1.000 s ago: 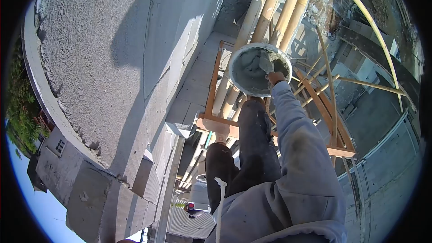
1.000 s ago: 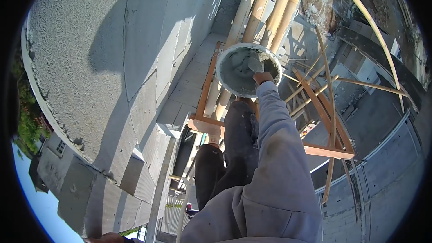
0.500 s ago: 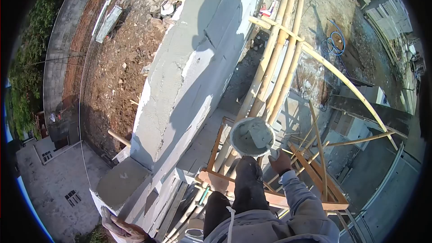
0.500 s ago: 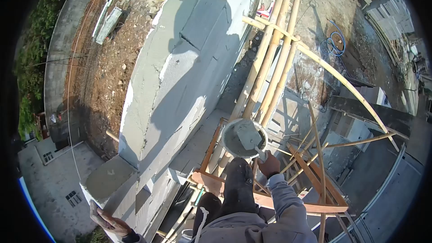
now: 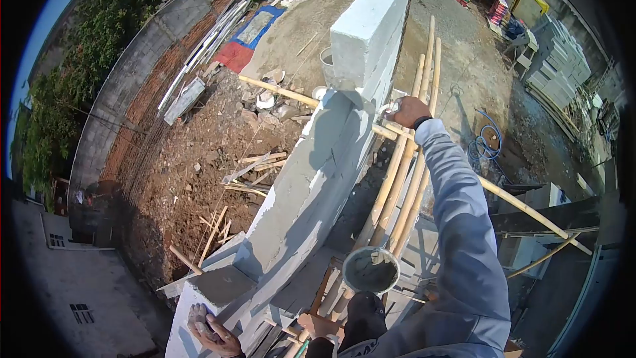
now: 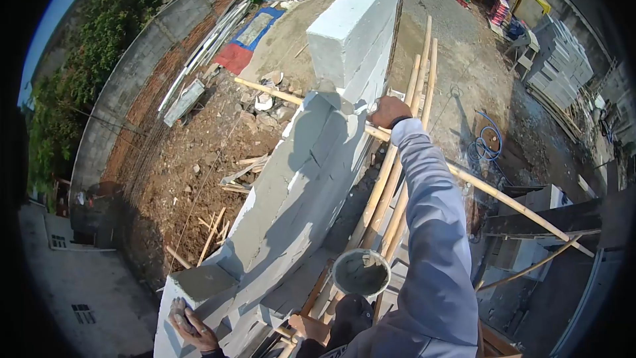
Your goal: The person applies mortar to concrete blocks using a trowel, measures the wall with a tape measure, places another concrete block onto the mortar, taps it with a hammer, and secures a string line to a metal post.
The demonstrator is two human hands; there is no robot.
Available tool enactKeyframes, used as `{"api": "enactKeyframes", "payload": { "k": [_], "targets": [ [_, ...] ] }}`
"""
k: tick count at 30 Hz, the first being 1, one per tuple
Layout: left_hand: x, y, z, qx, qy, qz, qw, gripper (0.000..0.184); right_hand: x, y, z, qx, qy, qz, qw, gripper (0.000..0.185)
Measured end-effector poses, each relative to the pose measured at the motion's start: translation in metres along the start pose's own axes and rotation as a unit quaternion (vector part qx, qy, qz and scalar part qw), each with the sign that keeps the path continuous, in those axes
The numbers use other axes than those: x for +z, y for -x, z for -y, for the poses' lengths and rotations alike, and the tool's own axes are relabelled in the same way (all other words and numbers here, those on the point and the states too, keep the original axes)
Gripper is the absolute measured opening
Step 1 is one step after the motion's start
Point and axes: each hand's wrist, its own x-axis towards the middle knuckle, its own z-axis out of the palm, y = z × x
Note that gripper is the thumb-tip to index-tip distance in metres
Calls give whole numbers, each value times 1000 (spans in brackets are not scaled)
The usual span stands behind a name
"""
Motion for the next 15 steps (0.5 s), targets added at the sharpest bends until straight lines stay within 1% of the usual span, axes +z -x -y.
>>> {"api": "enactKeyframes", "payload": {
  "k": [1, 2, 3, 4, 5, 6, 7, 8, 9, 10, 11, 14, 15],
  "targets": [
    [-1, 0, 2, 6, -13, 4, 1000, 27, -21, 1, 12, 23, -9, -2, 1000, 51],
    [0, 0, 5, 14, -26, 8, 1000, 28, -18, -21, 3, 64, -78, 19, 995, 47],
    [-1, 2, 10, 33, -65, 18, 997, 29, -26, -31, 1, 72, -99, 35, 992, 44],
    [-3, 8, 20, 76, -150, 40, 985, 30, -32, -36, -3, 81, -119, 53, 988, 41],
    [-6, 14, 30, 121, -246, 68, 959, 32, -32, -45, -9, 81, -130, 46, 987, 40],
    [-9, 18, 35, 149, -301, 83, 938, 33, -32, -54, -16, 78, -140, 39, 986, 40],
    [-8, 17, 32, 158, -334, 94, 924, 35, -36, -60, -17, 75, -148, 31, 986, 39],
    [-3, 14, 28, 95, -228, 69, 967, 31, -45, -67, -18, 58, -141, 34, 988, 40],
    [2, 8, 19, 39, -112, 30, 993, 27, -60, -68, -15, 42, -134, 37, 989, 40],
    [4, 3, 11, -21, 2, -1, 1000, 25, -74, -66, -12, 28, -126, 44, 991, 41],
    [6, 4, 11, -37, 24, -17, 999, 24, -87, -62, -10, 10, -160, 14, 987, 35],
    [2, -1, 9, -23, 32, -1, 999, 23, -128, -54, -1, 29, -232, 59, 970, 27],
    [3, -1, 11, -33, 37, -2, 999, 22, -134, -57, -3, 29, -244, 58, 968, 25]
  ]
}}
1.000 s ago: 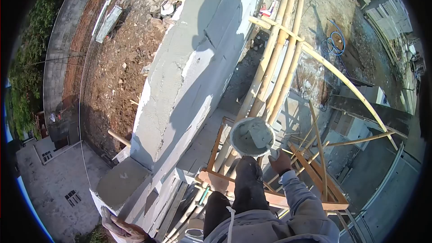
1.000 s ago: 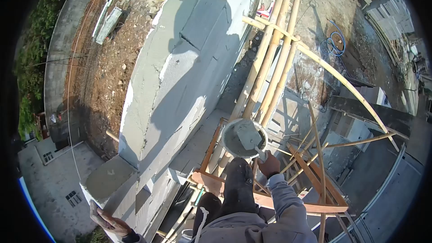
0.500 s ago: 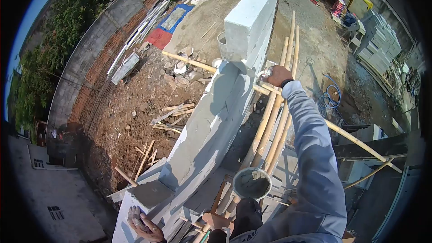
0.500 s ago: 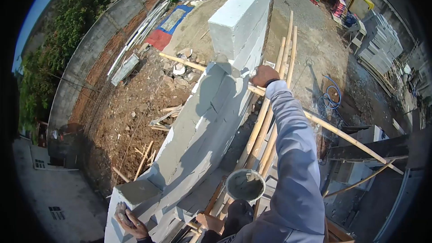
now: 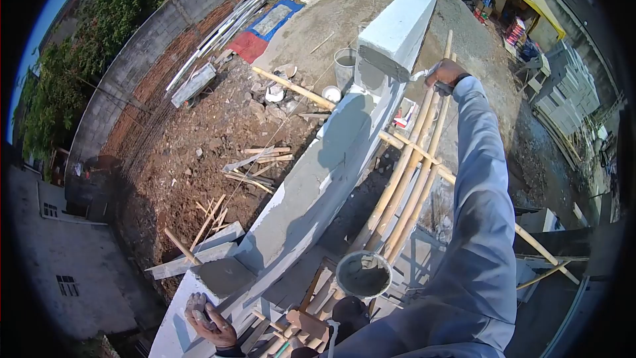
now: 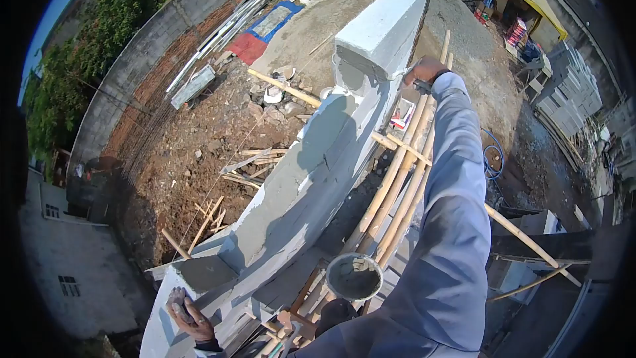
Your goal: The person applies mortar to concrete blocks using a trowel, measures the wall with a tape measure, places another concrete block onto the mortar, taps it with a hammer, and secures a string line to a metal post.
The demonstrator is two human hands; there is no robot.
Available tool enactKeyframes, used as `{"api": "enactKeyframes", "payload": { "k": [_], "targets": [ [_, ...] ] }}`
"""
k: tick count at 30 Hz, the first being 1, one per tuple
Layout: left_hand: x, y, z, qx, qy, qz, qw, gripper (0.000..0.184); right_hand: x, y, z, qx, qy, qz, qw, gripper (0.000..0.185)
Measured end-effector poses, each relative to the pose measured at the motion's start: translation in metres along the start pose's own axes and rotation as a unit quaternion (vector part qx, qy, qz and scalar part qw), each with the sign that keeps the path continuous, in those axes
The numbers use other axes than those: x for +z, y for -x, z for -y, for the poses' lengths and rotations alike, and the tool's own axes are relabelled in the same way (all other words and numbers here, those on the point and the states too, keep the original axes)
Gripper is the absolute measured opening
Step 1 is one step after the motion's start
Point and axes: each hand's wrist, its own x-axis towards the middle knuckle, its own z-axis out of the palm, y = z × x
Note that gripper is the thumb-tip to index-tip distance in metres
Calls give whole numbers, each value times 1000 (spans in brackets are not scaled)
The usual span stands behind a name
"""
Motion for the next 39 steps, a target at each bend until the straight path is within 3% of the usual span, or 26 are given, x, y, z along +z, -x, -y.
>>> {"api": "enactKeyframes", "payload": {
  "k": [6, 9, 11, 13, 15, 18, 19, 20, 21, 23, 25, 32, 39],
  "targets": [
    [-2, -1, 2, -14, 20, 9, 1000, 21, -32, 13, 4, -15, -46, -6, 999, 18],
    [0, -6, -1, -17, 45, -1, 999, 21, -45, 40, 11, -104, 86, -99, 986, 20],
    [-4, -6, -4, -7, 29, 13, 999, 21, -32, 72, 7, -103, 28, -152, 983, 27],
    [-6, -10, -8, 0, 33, 11, 999, 21, 4, 119, -2, -147, 87, -253, 952, 28],
    [-3, -8, -2, 5, 33, -9, 999, 19, 52, 154, -45, -137, 25, -169, 976, 25],
    [-6, -13, -4, 9, 49, -45, 998, 19, 164, 223, -152, 31, 40, -5, 999, 32],
    [-3, -11, -2, -1, 61, -69, 996, 19, 211, 262, -172, -12, 26, 9, 1000, 36],
    [-6, -9, -4, -21, 48, -60, 997, 21, 261, 257, -293, -83, 115, 67, 988, 37],
    [-7, -10, -4, -14, 45, -61, 997, 20, 306, 282, -326, 33, 96, 162, 981, 34],
    [-6, -9, -2, 6, 68, -68, 995, 21, 352, 343, -283, 35, 117, 350, 929, 26],
    [-3, -7, 0, 12, 41, -71, 997, 22, 393, 367, -282, -10, 134, 416, 899, 25],
    [-3, 0, 6, 39, 43, -42, 997, 27, 457, 371, -277, -36, 198, 442, 874, 22],
    [-25, 45, -1, 38, 103, 30, 993, 38, 451, 356, -303, -56, 260, 395, 879, 20]
  ]
}}
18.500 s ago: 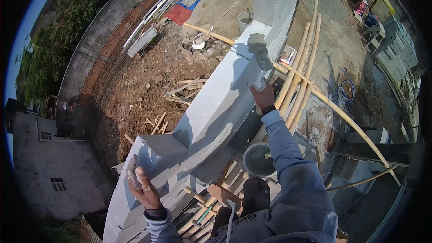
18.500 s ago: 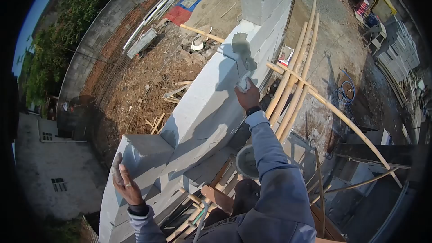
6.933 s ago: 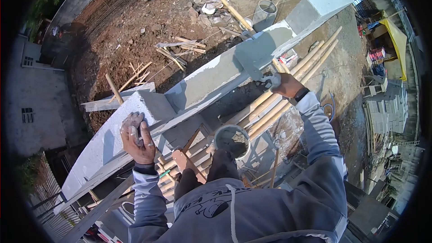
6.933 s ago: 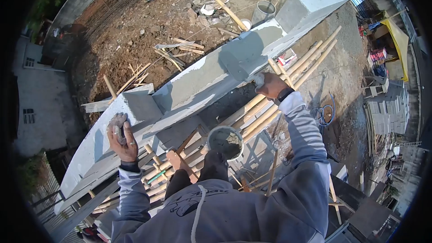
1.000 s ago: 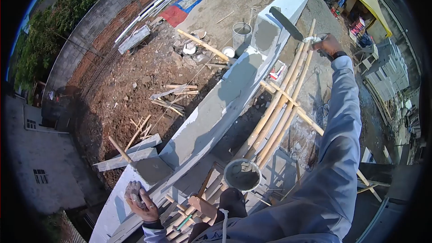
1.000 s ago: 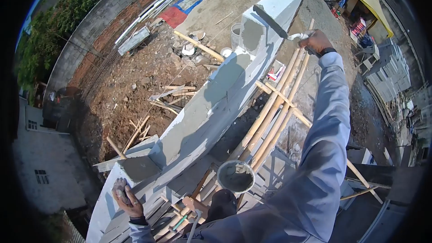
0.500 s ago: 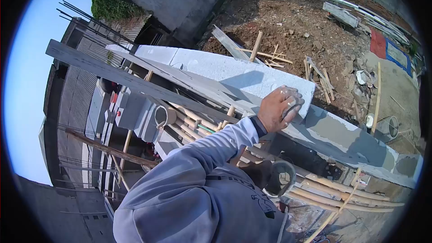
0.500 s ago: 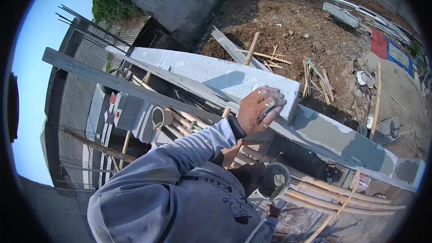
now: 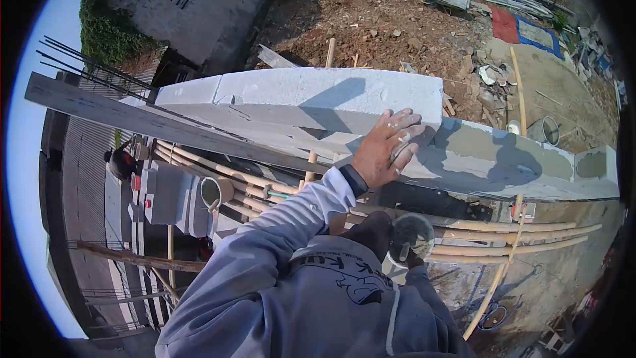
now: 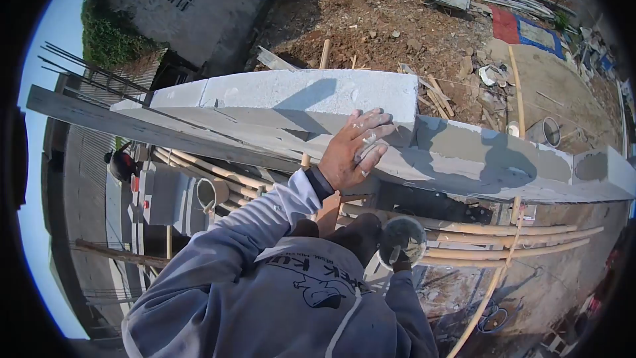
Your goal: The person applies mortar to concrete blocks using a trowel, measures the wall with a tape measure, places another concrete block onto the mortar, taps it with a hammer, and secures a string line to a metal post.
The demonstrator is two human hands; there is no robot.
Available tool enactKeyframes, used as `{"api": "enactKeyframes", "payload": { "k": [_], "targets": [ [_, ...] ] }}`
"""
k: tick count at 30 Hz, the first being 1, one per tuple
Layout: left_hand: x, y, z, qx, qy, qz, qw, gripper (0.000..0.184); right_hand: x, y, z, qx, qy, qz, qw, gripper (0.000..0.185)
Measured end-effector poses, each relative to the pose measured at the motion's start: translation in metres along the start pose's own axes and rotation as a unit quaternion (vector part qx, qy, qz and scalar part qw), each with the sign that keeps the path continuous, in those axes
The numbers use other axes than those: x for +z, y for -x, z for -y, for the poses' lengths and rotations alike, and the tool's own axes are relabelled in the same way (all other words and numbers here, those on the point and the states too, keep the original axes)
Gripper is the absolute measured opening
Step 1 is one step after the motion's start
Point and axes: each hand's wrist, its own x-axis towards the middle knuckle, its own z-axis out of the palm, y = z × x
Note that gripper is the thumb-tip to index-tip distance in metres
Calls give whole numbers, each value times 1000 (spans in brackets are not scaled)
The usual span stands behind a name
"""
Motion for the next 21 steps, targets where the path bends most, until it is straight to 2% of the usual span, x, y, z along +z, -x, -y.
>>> {"api": "enactKeyframes", "payload": {
  "k": [3, 5, 6, 7, 8, 9, 10, 12, 14, 16, 17, 19, 20, 21],
  "targets": [
    [-13, 62, -2, -37, 39, 75, 996, 36, -4, -6, -10, -44, 125, -17, 991, 20],
    [-11, 120, 19, -51, 36, 132, 989, 33, -5, -12, -14, -158, 328, -37, 931, 21],
    [0, 167, 54, -83, 33, 206, 974, 33, -5, -16, -14, -185, 393, -63, 899, 21],
    [-12, 190, 61, -143, 41, 261, 954, 35, -5, -22, -14, -174, 410, -83, 892, 21],
    [-9, 221, 77, -204, 96, 264, 938, 38, -6, -29, -12, -136, 390, -99, 905, 21],
    [-20, 242, 85, -231, 64, 319, 917, 36, -8, -36, -8, -54, 276, -98, 955, 26],
    [-29, 257, 94, -254, 25, 369, 894, 34, -11, -41, -3, 27, 157, -117, 980, 32],
    [-51, 276, 98, -288, 59, 323, 900, 36, -25, -4, 51, 83, 108, -166, 977, 36],
    [-57, 302, 129, -246, 54, 343, 905, 34, -30, 47, 116, 122, 1, -209, 970, 42],
    [-64, 331, 163, -416, 115, 287, 855, 32, -4, 47, 135, 81, -14, -218, 972, 46],
    [-69, 340, 172, -455, 104, 249, 849, 33, 9, 49, 149, 99, -5, -214, 972, 44],
    [-60, 370, 228, -456, 18, 267, 848, 34, 43, 56, 180, 116, 31, -191, 974, 41],
    [-66, 393, 248, -474, -26, 264, 840, 35, 72, 32, 169, 34, 144, -149, 978, 37],
    [-88, 379, 230, -478, 56, 246, 842, 32, 100, 3, 158, -64, 270, -99, 956, 34]
  ]
}}
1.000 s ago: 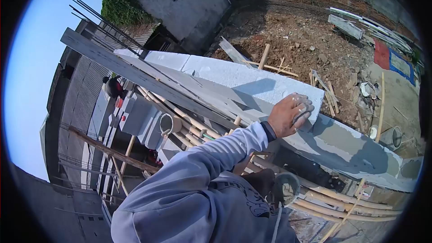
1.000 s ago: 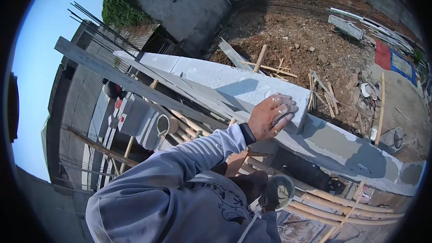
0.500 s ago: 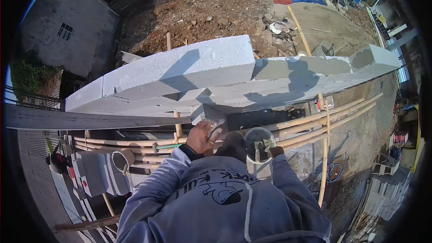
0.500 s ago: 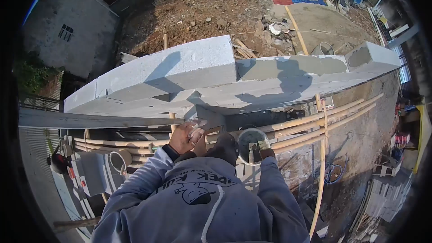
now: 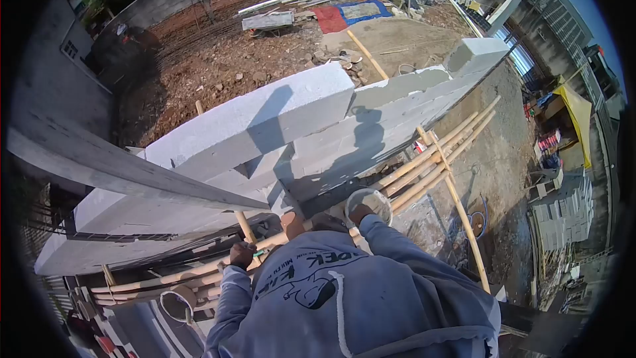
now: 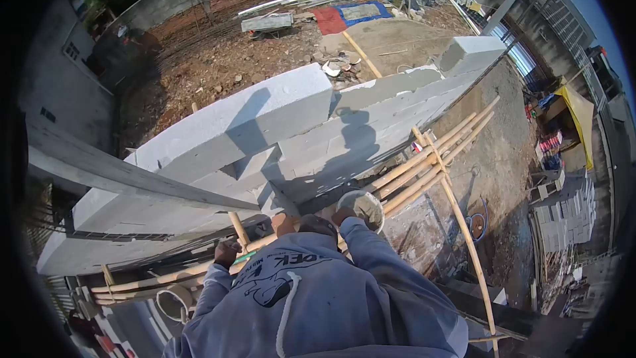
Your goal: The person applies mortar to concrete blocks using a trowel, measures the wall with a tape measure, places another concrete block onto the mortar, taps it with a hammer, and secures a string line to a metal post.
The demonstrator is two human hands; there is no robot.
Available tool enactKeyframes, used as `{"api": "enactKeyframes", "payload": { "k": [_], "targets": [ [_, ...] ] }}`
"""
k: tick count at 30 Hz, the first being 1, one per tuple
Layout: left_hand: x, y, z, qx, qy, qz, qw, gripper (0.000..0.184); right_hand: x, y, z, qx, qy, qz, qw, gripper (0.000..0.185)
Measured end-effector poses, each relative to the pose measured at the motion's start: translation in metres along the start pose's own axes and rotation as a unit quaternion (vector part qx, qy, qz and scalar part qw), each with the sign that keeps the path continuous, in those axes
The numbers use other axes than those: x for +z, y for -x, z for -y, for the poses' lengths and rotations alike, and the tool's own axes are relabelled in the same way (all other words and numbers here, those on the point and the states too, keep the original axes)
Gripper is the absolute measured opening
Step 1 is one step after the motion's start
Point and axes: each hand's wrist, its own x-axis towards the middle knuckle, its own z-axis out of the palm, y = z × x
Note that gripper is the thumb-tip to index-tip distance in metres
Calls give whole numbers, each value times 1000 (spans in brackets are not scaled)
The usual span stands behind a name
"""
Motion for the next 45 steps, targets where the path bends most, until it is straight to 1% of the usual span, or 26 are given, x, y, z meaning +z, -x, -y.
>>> {"api": "enactKeyframes", "payload": {
  "k": [1, 2, 3, 4, 7, 9, 11, 12, 14, 15, 16, 17, 18, 19, 20, 21, 23, 24, 27, 30, 33, 35, 39, 41, 43, 45],
  "targets": [
    [-13, 3, -1, 8, -11, 2, 1000, 29, -4, 7, 20, 6, -25, 28, 999, 33],
    [-7, -7, 21, 24, -61, -59, 996, 27, -49, 41, 56, -138, 119, 66, 981, 36],
    [15, -22, 54, 66, 48, -189, 979, 29, -94, 80, 95, -206, 109, 78, 969, 30],
    [1, -15, 49, -27, 33, -132, 990, 43, -38, 33, 63, -328, 159, 35, 931, 30],
    [-5, 6, 62, -75, 174, -230, 955, 43, 53, -85, -46, -352, 304, -16, 885, 25],
    [11, 22, 78, -147, 220, -286, 921, 45, -26, -77, -42, -423, 359, 23, 832, 22],
    [49, 37, 104, -222, 285, -305, 881, 44, -123, -48, -8, -523, 295, 79, 796, 20],
    [56, 64, 104, -236, 295, -318, 870, 43, -149, -56, -7, -520, 374, 77, 764, 18],
    [111, 102, 109, -321, 373, -397, 775, 45, -191, -78, -7, -527, 484, 84, 694, 16],
    [117, 132, 98, -415, 355, -323, 773, 43, -203, -89, -7, -532, 515, 91, 666, 15],
    [200, 128, 136, -442, 400, -311, 740, 44, -215, -98, 1, -545, 537, 98, 636, 13],
    [204, 157, 110, -520, 338, -264, 739, 47, -224, -107, 12, -558, 557, 102, 606, 12],
    [239, 177, 104, -544, 375, -231, 714, 47, -225, -121, 13, -564, 525, 81, 633, 13],
    [274, 191, 97, -563, 352, -166, 729, 45, -222, -132, 17, -547, 482, 131, 672, 14],
    [287, 206, 81, -559, 454, -95, 687, 44, -216, -145, 27, -526, 439, 180, 706, 14],
    [350, 208, 83, -504, 384, -73, 770, 38, -213, -155, 43, -503, 394, 227, 735, 15],
    [263, 226, -5, -624, 447, -119, 630, 31, -200, -127, 97, -323, 198, 269, 885, 14],
    [298, 213, -7, -608, 456, -124, 638, 30, -193, -107, 121, -217, 91, 282, 930, 13],
    [338, 174, -17, -562, 448, -233, 655, 40, -180, -82, 171, -335, 139, 265, 894, 12],
    [291, 157, 2, -507, 497, -207, 673, 45, -174, -76, 184, -279, 116, 285, 910, 12],
    [267, 162, 30, -489, 433, -171, 738, 42, -185, -57, 190, -225, 107, 294, 923, 13],
    [247, 166, 54, -515, 453, -217, 695, 39, -187, -76, 175, -252, 169, 289, 908, 13],
    [228, 166, 91, -447, 488, -361, 657, 35, -190, -95, 140, -304, 276, 317, 855, 15],
    [205, 169, 102, -451, 510, -326, 656, 33, -180, -92, 148, -289, 285, 328, 853, 16],
    [194, 172, 119, -464, 515, -277, 665, 34, -172, -31, 218, -174, 248, 319, 898, 13],
    [189, 178, 141, -457, 519, -243, 681, 34, -148, -27, 243, -146, 166, 308, 925, 9]
  ]
}}
